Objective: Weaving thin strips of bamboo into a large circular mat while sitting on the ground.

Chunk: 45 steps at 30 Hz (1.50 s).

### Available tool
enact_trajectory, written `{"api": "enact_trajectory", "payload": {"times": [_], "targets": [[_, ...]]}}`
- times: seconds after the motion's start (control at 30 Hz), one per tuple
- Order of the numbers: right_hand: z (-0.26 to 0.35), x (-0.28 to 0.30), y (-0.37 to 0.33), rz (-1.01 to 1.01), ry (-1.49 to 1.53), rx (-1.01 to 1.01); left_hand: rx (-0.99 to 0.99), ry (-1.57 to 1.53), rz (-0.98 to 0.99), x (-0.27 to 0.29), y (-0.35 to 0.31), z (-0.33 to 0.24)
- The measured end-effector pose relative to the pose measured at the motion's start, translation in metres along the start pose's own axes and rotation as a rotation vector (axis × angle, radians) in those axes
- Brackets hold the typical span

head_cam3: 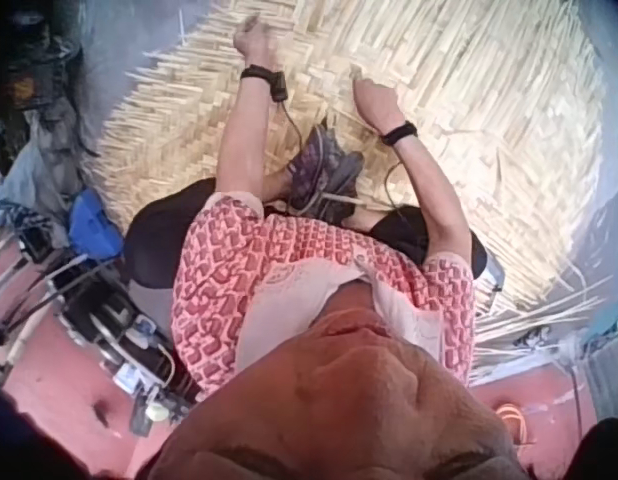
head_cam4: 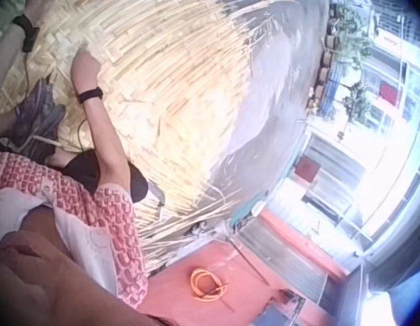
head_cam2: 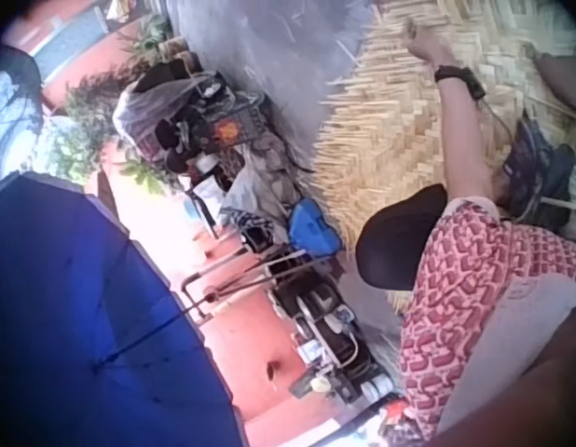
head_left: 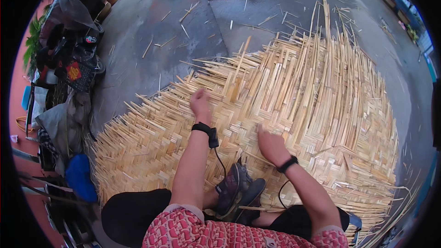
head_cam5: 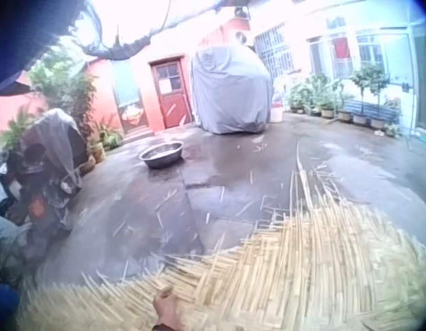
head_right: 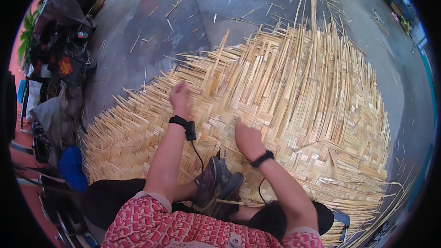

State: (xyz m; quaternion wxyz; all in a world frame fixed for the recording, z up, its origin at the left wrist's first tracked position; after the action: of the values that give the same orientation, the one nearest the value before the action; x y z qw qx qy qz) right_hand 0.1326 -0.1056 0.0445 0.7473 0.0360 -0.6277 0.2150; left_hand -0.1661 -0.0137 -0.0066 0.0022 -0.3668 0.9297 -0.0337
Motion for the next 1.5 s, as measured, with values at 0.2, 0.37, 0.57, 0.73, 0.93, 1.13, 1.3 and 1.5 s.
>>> {"api": "enact_trajectory", "payload": {"times": [0.2, 0.37, 0.57, 0.73, 0.93, 1.13, 1.3, 1.5], "targets": [[-0.025, 0.067, -0.172, 0.341, -0.102, 0.292, -0.17, -0.124, -0.384, -0.021, -0.064, -0.055], [-0.053, 0.151, -0.309, 0.471, -0.115, 0.027, -0.2, -0.015, 1.027, -0.253, -0.254, -0.063], [-0.072, 0.192, -0.419, 0.444, -0.023, -0.181, -0.856, 0.525, 1.642, -0.362, -0.488, -0.054], [-0.115, 0.143, -0.457, 0.64, 0.376, -0.271, -1.084, 0.71, 1.354, -0.385, -0.539, -0.06], [-0.307, 0.131, -0.354, -0.192, 0.526, -0.514, -0.15, 0.313, 1.247, -0.358, -0.456, -0.046], [-0.409, 0.087, -0.213, -0.596, 0.83, -0.497, 0.317, -0.129, 1.385, -0.335, -0.435, -0.039], [-0.417, 0.039, -0.163, -0.109, 1.566, -0.638, 0.472, -0.248, 1.414, -0.331, -0.433, -0.033], [-0.401, 0.065, -0.173, -0.33, 1.231, -0.564, 0.468, -0.126, 1.459, -0.364, -0.435, -0.014]]}}
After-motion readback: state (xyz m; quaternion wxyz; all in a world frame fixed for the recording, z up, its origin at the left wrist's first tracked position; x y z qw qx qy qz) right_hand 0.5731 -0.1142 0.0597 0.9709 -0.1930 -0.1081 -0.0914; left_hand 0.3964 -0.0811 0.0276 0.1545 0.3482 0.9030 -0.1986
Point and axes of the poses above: each hand's wrist, its own y-axis towards the middle knuckle, its own x-axis out of the back of the hand, z = x × y, the point moved 7 cm from there along y, towards the middle knuckle, and after that the axes turned 6 degrees about -x, right-handed, at the moved point
